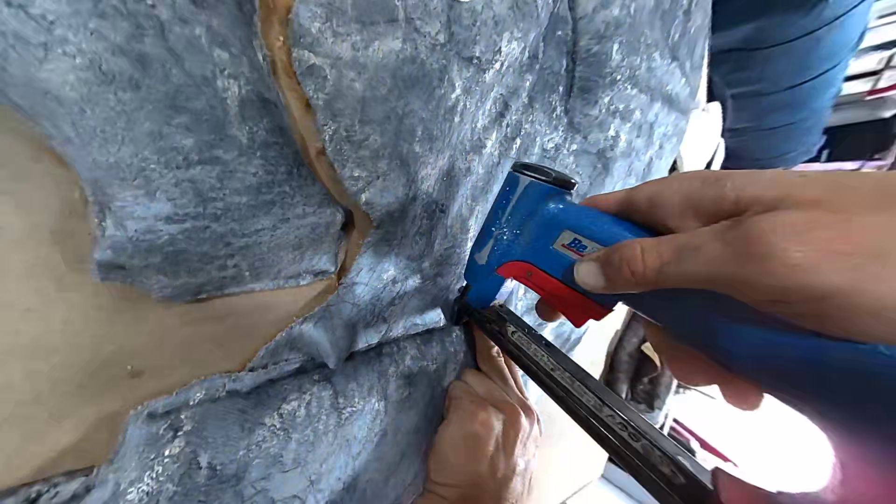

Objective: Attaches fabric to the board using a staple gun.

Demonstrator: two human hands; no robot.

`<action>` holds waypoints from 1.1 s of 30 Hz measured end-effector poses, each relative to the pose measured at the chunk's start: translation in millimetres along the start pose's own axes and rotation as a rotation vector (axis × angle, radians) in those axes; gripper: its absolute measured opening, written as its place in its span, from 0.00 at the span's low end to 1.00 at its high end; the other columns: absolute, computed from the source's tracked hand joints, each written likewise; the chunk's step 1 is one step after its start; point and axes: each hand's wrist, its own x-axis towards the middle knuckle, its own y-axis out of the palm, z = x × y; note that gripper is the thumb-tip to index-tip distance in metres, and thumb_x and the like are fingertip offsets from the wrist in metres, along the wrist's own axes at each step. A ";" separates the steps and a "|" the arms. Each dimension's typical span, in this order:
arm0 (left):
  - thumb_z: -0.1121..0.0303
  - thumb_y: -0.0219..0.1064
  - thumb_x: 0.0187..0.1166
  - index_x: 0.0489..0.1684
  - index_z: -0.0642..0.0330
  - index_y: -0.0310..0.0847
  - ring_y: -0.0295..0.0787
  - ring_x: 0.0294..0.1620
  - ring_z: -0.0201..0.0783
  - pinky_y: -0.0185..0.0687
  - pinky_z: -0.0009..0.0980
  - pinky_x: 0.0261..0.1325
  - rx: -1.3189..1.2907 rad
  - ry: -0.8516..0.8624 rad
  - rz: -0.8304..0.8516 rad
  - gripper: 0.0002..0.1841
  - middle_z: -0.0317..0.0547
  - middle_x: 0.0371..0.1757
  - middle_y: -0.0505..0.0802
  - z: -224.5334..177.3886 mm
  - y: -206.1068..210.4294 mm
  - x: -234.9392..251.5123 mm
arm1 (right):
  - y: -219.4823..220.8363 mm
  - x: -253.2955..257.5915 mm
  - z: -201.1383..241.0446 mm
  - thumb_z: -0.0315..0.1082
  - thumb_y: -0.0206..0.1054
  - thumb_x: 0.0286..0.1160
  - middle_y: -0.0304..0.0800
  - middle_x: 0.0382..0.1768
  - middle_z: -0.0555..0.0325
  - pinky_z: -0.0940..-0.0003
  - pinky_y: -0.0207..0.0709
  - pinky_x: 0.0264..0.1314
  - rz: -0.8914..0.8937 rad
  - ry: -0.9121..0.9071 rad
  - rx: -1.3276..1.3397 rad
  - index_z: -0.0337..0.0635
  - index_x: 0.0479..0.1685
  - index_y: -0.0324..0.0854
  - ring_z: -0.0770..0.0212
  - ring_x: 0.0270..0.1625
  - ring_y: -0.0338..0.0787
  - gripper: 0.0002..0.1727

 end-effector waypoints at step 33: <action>0.75 0.56 0.79 0.59 0.64 0.91 0.83 0.21 0.37 0.66 0.28 0.22 -0.101 0.108 0.170 0.18 0.54 0.47 0.96 5.5 -9.1 3.8 | -7.7 19.0 40.7 0.45 0.56 0.89 0.89 0.27 0.40 0.57 0.86 0.15 -0.059 0.268 -0.088 0.43 0.54 0.78 0.51 0.16 0.89 0.15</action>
